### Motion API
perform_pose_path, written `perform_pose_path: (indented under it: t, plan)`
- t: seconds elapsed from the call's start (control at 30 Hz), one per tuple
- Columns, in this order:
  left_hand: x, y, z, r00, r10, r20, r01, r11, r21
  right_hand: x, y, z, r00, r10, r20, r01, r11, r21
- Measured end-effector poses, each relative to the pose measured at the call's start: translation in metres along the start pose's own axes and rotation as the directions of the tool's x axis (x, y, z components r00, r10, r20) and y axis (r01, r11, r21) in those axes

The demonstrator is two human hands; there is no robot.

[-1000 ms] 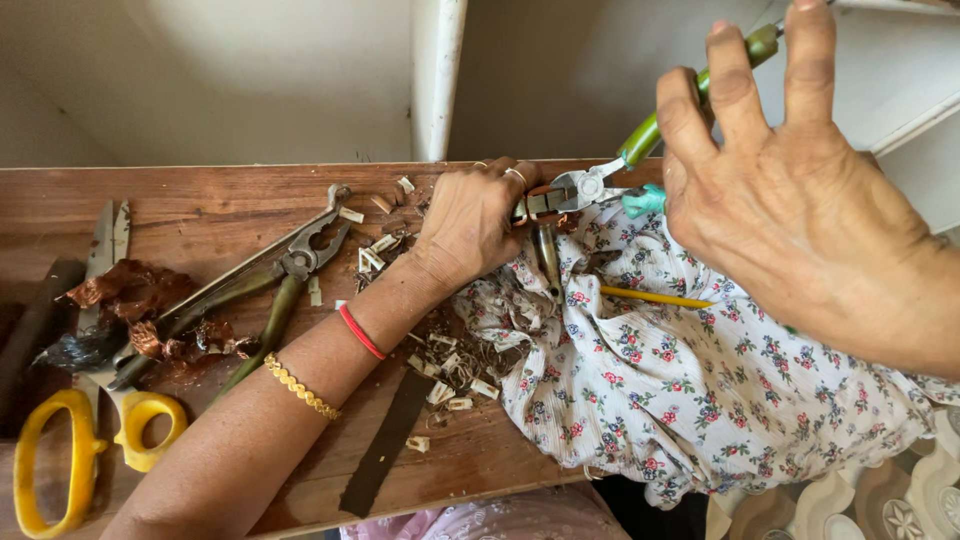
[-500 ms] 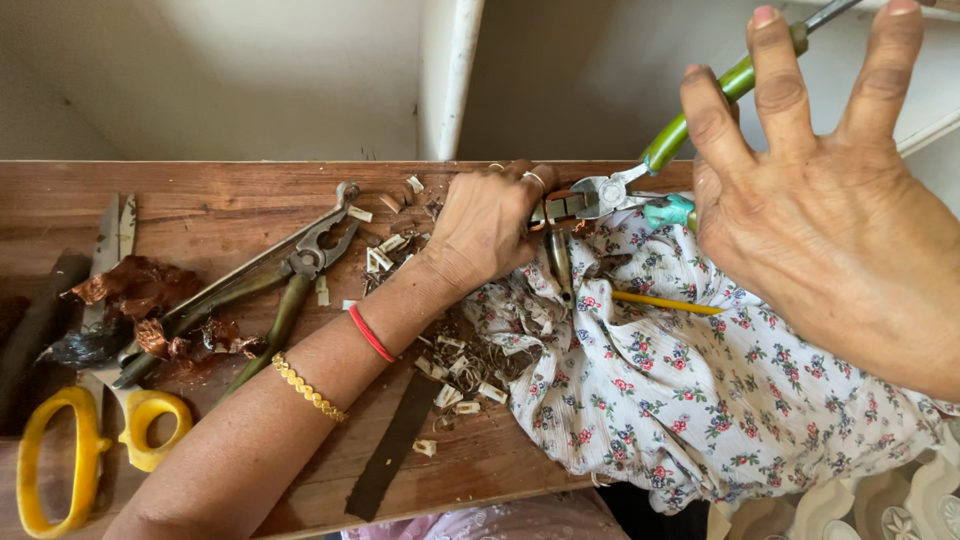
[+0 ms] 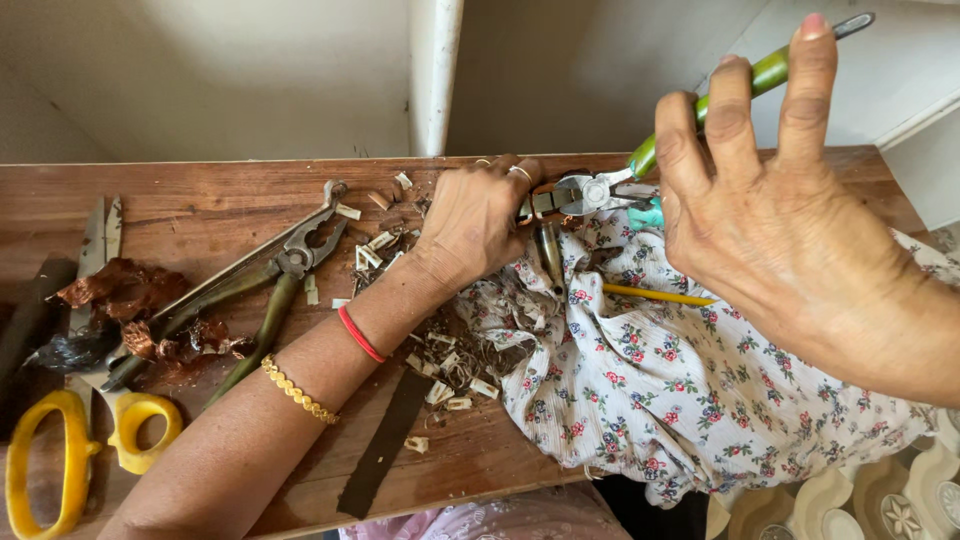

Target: The person uses pliers and a screwdriver to remove copper wire from a motor armature. They systematically cut and pull out the wire from the slots, placing the removed pieces on the table.

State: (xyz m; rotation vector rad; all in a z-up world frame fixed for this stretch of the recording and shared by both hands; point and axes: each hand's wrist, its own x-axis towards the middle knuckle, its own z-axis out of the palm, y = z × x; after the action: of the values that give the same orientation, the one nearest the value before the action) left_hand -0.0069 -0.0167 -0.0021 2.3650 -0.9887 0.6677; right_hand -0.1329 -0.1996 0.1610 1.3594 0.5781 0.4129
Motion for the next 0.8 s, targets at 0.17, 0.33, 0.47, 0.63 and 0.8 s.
perform_pose_path:
  t: [0.17, 0.33, 0.47, 0.63, 0.8]
  plan:
    - [0.000, 0.000, 0.003, 0.999, -0.031, 0.043, 0.030, 0.999, 0.029, 0.001, 0.002, -0.001, 1.000, 0.002, -0.031, -0.003, 0.999, -0.040]
    - [-0.004, -0.006, 0.005, 0.999, 0.005, -0.044, -0.006, 1.000, -0.017, 0.008, 0.001, 0.024, 0.985, -0.130, 0.115, 0.052, 0.851, 0.522]
    - [-0.006, -0.008, 0.005, 0.995, 0.057, -0.076, -0.054, 0.998, 0.043, 0.011, -0.039, 0.039, 0.998, -0.059, 0.033, 0.001, 0.507, 0.862]
    - [-0.010, -0.011, 0.005, 1.000, -0.002, -0.029, 0.001, 0.999, -0.042, 0.006, -0.079, 0.075, 0.874, 0.482, -0.063, -0.039, 0.199, 0.979]
    - [-0.017, -0.015, 0.010, 0.990, 0.036, -0.135, -0.043, 0.998, -0.044, 0.057, -0.134, 0.116, 0.876, 0.468, 0.117, 0.060, -0.346, 0.936]
